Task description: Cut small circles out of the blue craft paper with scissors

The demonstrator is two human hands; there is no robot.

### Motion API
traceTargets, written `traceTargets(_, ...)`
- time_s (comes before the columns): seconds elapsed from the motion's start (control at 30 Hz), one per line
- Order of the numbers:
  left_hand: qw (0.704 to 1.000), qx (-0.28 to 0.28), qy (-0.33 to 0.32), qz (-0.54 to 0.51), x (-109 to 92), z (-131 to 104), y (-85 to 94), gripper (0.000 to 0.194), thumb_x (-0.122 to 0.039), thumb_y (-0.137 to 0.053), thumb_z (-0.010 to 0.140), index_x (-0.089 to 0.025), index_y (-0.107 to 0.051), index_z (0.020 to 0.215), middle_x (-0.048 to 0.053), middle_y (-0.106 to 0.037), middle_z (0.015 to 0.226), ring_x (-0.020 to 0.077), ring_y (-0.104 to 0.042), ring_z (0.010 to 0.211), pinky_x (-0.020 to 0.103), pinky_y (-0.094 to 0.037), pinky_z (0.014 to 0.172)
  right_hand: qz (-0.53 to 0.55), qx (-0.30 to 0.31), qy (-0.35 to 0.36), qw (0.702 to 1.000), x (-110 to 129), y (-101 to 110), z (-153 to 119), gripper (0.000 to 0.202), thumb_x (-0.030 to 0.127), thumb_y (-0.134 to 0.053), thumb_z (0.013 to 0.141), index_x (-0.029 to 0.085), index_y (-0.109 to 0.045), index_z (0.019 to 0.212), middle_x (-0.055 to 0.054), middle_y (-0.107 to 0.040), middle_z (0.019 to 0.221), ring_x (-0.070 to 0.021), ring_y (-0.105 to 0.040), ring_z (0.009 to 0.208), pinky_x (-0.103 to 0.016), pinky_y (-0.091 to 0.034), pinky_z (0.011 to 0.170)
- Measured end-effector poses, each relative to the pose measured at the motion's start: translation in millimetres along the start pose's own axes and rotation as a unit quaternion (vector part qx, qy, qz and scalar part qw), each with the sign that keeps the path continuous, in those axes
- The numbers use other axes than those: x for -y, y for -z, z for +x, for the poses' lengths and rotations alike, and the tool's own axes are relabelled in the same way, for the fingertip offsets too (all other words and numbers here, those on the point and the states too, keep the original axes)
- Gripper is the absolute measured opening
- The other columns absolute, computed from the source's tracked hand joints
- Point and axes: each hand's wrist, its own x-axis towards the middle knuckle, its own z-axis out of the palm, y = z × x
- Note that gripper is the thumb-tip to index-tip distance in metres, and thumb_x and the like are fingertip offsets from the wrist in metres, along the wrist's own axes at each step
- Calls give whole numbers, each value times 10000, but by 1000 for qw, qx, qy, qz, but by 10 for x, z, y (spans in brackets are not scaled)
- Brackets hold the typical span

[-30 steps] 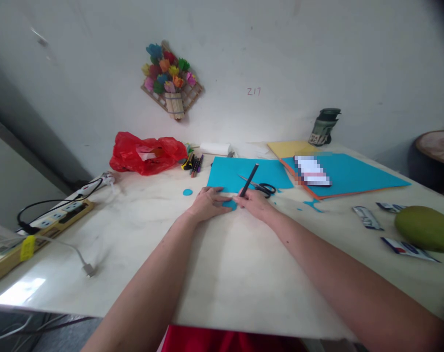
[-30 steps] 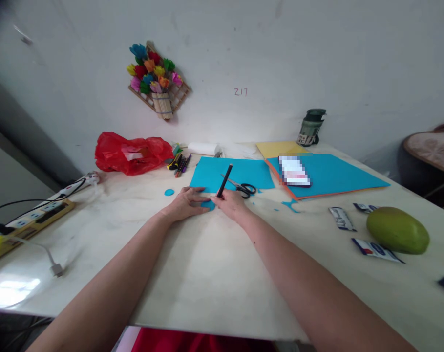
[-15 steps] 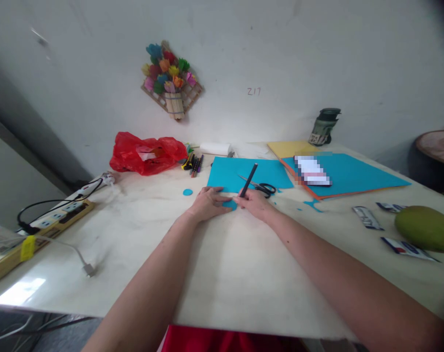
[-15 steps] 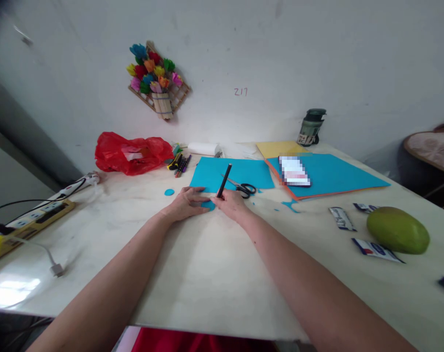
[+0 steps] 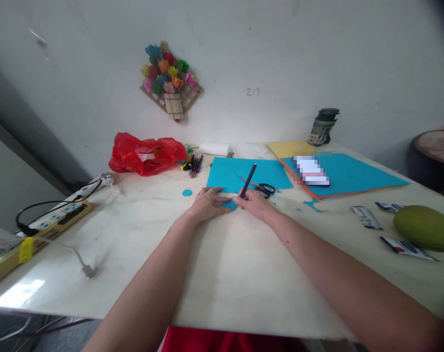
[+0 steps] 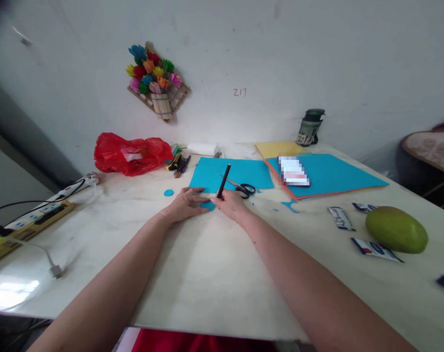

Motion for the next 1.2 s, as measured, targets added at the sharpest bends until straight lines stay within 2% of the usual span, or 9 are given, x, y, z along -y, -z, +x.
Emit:
traceTargets(0.17, 1000, 5, -6, 12, 9, 4, -6, 428, -499, -657, 657, -283, -684, 1026, 58, -539, 1261, 297, -365, 1231, 415, -285, 1015, 44, -3, -27, 999, 29, 15, -7, 163, 335, -582, 732, 179, -590, 686, -1, -580, 544, -134, -539, 533, -265, -415, 557)
traceTargets(0.33, 999, -1, -9, 42, 31, 18, -22, 502, -521, -646, 657, -278, -639, 1096, 57, -515, 1290, 276, -387, 1219, 401, -282, 1015, 112, -35, -44, 992, 83, 29, -12, 198, 342, -554, 750, 184, -531, 633, 19, -559, 524, -113, -528, 519, -250, -418, 555)
traceTargets(0.43, 999, -16, -2, 33, 24, 29, -33, 490, -497, -678, 625, -255, -642, 1050, 57, -518, 1288, 274, -419, 1190, 403, -298, 1004, 134, -43, -39, 989, 105, 36, -10, 186, 337, -545, 754, 186, -527, 647, 21, -565, 536, -110, -546, 541, -252, -435, 590)
traceTargets(0.53, 999, -35, 14, 9, -11, 39, -35, 417, -462, -716, 576, -216, -651, 906, 74, -551, 1244, 285, -445, 1158, 408, -323, 983, 145, -51, -30, 988, 117, 43, -10, 158, 317, -541, 755, 189, -522, 665, 16, -572, 542, -113, -553, 548, -258, -446, 609)
traceTargets(0.7, 998, -49, 17, -37, -68, 46, -20, 269, -374, -738, 536, -205, -597, 692, 60, -639, 1061, 244, -522, 1021, 380, -370, 924, 164, -61, -21, 984, 77, 27, 6, 84, 263, -535, 755, 184, -555, 736, -2, -607, 579, -125, -582, 582, -268, -471, 630)
traceTargets(0.83, 993, -59, 50, -94, -54, 45, -43, 242, -371, -714, 546, -193, -572, 626, 17, -623, 718, 162, -541, 708, 286, -433, 669, 177, -65, -4, 982, 32, 15, 23, 107, 263, -523, 767, 173, -578, 788, -22, -634, 619, -141, -612, 625, -286, -485, 663)
traceTargets(0.97, 962, -93, 109, -232, -71, 42, -73, 319, -411, -724, 538, -173, -527, 620, -42, -473, 528, 84, -413, 494, 212, -316, 469, 153, -87, 8, 984, 64, 49, 13, 142, 299, -521, 773, 180, -594, 799, -48, -676, 742, -160, -630, 762, -300, -480, 728)
traceTargets(1.07, 917, -130, 142, -348, -125, 43, -75, 392, -419, -753, 503, -173, -476, 632, -61, -437, 510, 58, -371, 453, 198, -273, 437, 142, -70, -7, 987, 111, 75, -6, 188, 350, -522, 773, 183, -607, 750, -49, -683, 762, -162, -627, 763, -291, -478, 706)
traceTargets(1.2, 862, -164, 166, -449, -178, 48, -76, 464, -416, -785, 446, -178, -443, 650, -59, -468, 519, 63, -422, 460, 197, -299, 449, 114, -24, -15, 993, 142, 65, -35, 255, 415, -534, 763, 184, -632, 720, -34, -680, 718, -155, -607, 690, -274, -460, 639)
